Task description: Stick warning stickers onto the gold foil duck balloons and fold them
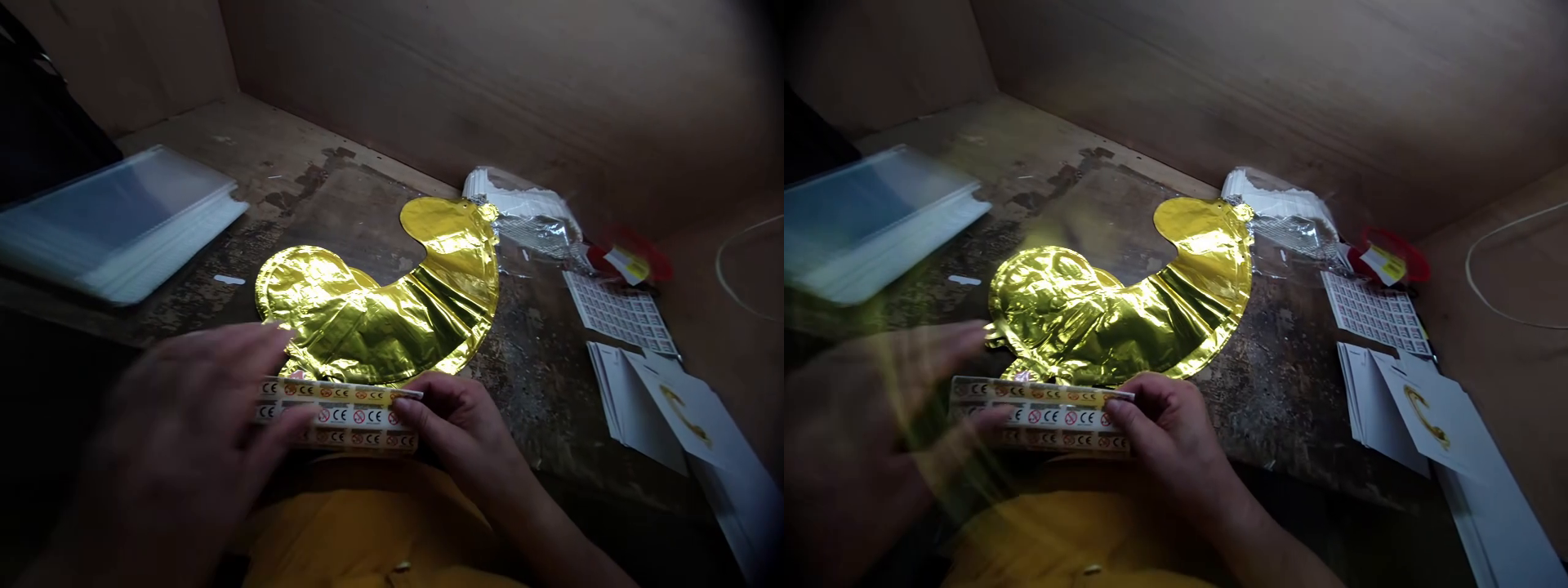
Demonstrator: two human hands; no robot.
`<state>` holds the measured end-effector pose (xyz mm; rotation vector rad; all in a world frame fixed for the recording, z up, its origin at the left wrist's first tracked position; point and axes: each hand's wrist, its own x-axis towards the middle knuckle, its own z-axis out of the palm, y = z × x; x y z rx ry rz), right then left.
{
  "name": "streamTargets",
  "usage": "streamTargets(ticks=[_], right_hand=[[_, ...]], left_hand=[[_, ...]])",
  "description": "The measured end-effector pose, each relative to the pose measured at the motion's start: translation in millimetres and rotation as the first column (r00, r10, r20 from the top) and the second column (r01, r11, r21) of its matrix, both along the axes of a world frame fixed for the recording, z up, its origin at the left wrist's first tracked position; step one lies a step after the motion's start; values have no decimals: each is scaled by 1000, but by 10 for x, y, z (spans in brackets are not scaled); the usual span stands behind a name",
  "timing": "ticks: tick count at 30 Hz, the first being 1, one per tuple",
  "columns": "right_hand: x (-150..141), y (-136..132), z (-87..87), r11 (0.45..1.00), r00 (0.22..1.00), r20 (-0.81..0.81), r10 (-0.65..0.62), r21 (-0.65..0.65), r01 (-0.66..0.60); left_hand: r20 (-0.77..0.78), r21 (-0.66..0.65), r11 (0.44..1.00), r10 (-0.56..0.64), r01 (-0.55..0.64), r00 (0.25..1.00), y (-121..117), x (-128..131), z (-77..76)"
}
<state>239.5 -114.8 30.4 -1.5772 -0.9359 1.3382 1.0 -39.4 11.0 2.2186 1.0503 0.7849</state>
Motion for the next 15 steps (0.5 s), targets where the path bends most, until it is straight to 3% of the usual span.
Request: streamTargets(ticks=[3,6,8,12,15], right_hand=[[-55,-3,2,999,998,-31,51,-12,-51],[-59,-10,41,990,991,-30,131,-57,-132],[-23,-2,88,978,979,31,202,-60,-200],[59,31,163,966,945,203,257,-39,-254],[59,39,153,971,943,233,239,-46,-235]], left_hand=[[-99,94,989,-103,112,990,21,281,157],[-164,-115,959,-276,259,947,120,419,255],[-171,-257,932,-304,255,937,188,430,287],[-167,-411,878,-338,247,926,242,395,295],[-172,-390,890,-322,236,931,220,371,266]])
